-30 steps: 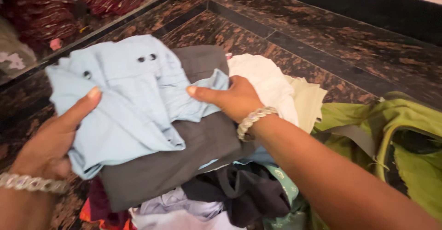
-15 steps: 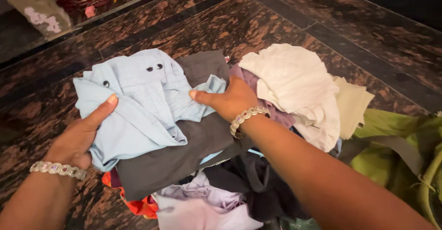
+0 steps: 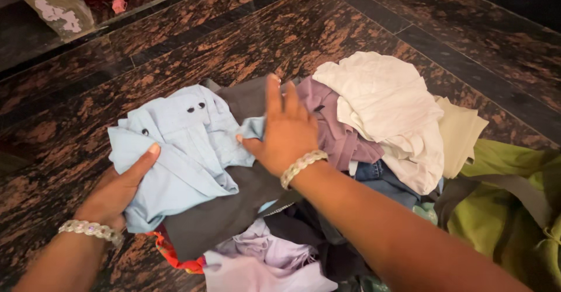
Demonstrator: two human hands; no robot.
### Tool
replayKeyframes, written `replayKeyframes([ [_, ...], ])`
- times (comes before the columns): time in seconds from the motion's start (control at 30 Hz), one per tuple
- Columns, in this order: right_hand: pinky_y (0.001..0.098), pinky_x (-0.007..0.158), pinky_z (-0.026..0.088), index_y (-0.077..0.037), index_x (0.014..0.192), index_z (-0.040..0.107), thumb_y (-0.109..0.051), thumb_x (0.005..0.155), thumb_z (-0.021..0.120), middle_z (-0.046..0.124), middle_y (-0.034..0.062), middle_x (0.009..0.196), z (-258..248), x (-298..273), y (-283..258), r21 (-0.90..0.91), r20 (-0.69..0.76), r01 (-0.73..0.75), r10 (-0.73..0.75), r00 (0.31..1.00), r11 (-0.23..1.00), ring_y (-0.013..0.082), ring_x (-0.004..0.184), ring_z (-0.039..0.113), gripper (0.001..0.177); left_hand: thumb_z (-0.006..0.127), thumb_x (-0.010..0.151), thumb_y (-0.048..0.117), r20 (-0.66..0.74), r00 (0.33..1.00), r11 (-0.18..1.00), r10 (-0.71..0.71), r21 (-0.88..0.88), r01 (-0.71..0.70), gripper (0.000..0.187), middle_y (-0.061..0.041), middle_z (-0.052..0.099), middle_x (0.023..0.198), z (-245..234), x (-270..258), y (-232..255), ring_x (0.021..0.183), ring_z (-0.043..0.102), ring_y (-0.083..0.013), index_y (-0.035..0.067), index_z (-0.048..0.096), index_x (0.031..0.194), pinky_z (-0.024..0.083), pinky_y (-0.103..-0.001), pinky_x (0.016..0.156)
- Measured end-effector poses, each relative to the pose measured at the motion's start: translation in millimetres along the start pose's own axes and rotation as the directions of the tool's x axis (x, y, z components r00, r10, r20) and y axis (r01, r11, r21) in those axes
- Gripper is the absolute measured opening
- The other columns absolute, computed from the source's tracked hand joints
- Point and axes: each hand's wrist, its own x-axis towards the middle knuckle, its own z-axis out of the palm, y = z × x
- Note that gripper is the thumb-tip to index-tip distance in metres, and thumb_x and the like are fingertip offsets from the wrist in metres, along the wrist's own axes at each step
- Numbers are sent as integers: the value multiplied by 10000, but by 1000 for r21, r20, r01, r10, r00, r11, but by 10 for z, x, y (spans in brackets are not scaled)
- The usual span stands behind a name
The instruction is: The person gathers various items of clothing from a pile on the floor and packs them into two different bags, closing one bag once it is full.
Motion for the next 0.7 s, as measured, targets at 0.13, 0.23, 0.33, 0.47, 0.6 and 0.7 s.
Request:
replayKeyframes([
  [0.13,671,1132,287,-163,1557,418,-338,756,697,408,188,1582,171,-72,-166,-305,-265,439,-518,813,845,433,1459,354,867,850,819,454,-366,841,868,399,448,-217,1100,-321,418,1485,-14,74,-72,1353,476,-371,-118,233,1529,415,-426,1076],
  [0.23,753,1113,223,-238,1502,478,-318,835,636,402,151,1581,320,-122,-169,-291,-80,500,-541,837,816,468,1466,300,690,734,898,429,-135,605,493,785,727,-478,949,-340,410,1556,10,226,-102,1426,423,-460,-79,320,1584,341,-458,1166],
  [0.33,798,1065,198,-225,1472,500,-338,846,599,392,173,1565,405,-116,-90,-212,20,479,-487,873,852,514,1450,260,643,603,1006,507,127,633,340,764,754,-562,735,-282,452,1578,210,408,-138,1471,428,-452,44,448,1556,321,-473,1207],
  [0.47,806,1049,219,-216,1436,530,-360,825,598,411,180,1547,444,-134,-8,-180,101,430,-419,902,884,538,1423,282,631,489,977,619,134,784,298,606,875,-380,681,-198,525,1542,470,314,-70,1403,477,-429,214,548,1521,364,-528,1124],
  [0.6,801,1062,228,-205,1425,553,-350,813,605,439,190,1529,505,-156,-12,-169,80,427,-419,904,888,545,1418,311,631,448,974,707,23,871,398,490,884,-247,737,-234,522,1482,465,414,174,1401,457,-445,219,527,1522,353,-585,1209],
  [0.7,800,1071,228,-173,1423,563,-337,824,602,444,206,1531,567,-209,38,-161,38,424,-424,905,891,541,1431,316,623,437,929,632,146,799,299,584,876,-379,680,-144,279,1652,692,531,-18,1514,204,-420,293,460,1518,188,-718,1123],
])
